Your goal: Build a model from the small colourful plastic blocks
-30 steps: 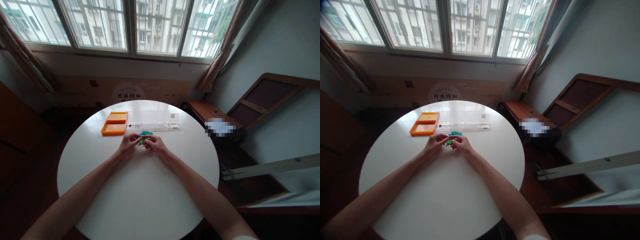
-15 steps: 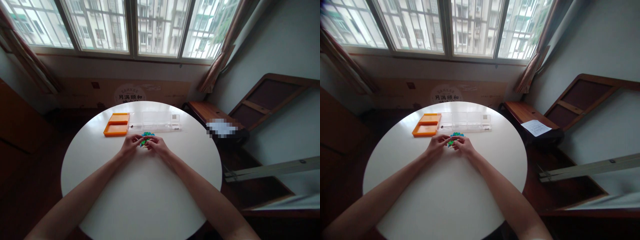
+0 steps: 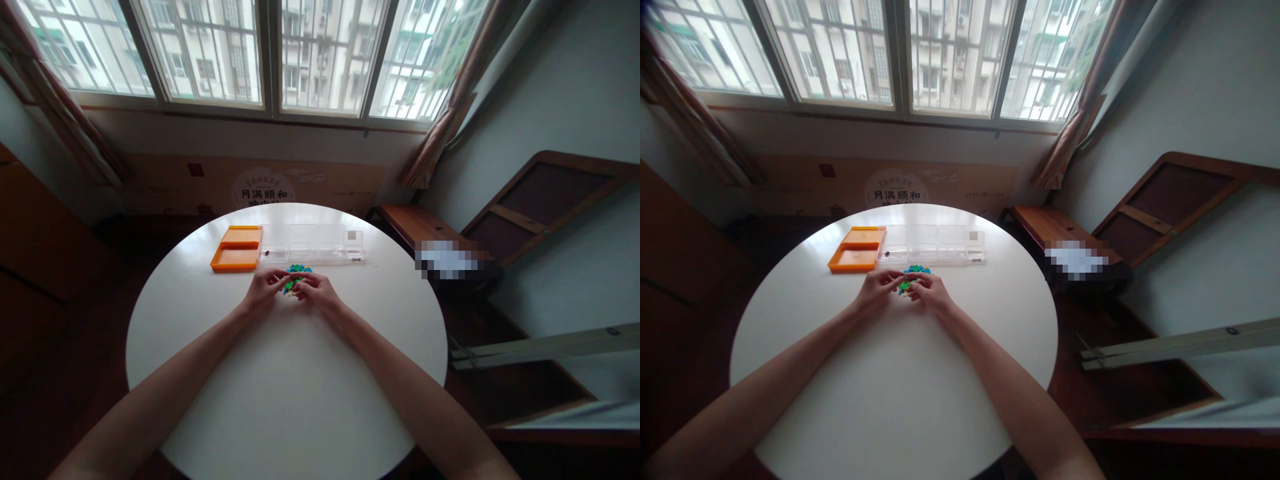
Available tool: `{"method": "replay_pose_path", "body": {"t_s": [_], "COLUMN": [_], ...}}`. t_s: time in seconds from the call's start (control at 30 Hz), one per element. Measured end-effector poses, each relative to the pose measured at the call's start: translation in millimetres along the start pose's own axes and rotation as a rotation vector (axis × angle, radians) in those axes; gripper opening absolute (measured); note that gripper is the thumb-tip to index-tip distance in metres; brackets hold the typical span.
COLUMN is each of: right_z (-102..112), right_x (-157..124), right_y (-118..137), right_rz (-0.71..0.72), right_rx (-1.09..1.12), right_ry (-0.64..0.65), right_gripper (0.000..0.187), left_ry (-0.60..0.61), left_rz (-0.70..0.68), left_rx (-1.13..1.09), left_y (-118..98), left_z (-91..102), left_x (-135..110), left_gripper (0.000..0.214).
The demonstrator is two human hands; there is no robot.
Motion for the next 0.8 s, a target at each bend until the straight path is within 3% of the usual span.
{"method": "replay_pose_path", "body": {"t_s": [0.27, 0.57, 0.8], "right_z": [1.2, 2.6, 11.3], "right_x": [1.5, 3.7, 1.3], "right_y": [-3.6, -3.5, 4.9], "right_rz": [0.019, 0.023, -0.001], "right_rx": [0.007, 0.026, 0.122], "right_ry": [-0.014, -0.051, -0.189], "right_gripper": [0.047, 0.039, 0.032], "left_ry": [-0.089, -0.337, -0.322], "left_rz": [-0.022, -0.115, -0.168], "left_rx": [0.046, 0.462, 0.701], "left_y": [-0.6, -1.0, -18.9], "left_z": [9.2, 48.2, 43.4], "left_x": [2.4, 18.8, 38.5], "left_gripper": [0.031, 0.025, 0.018]}}
Point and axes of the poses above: each hand's wrist, its own x-axis towards the middle knuckle, its own z-axis out of the back of the hand, y = z × x, the point moved 7 cm from there along x, towards the middle knuckle, and after that the axes turned 10 degrees about -y, right-handed, at the moved point
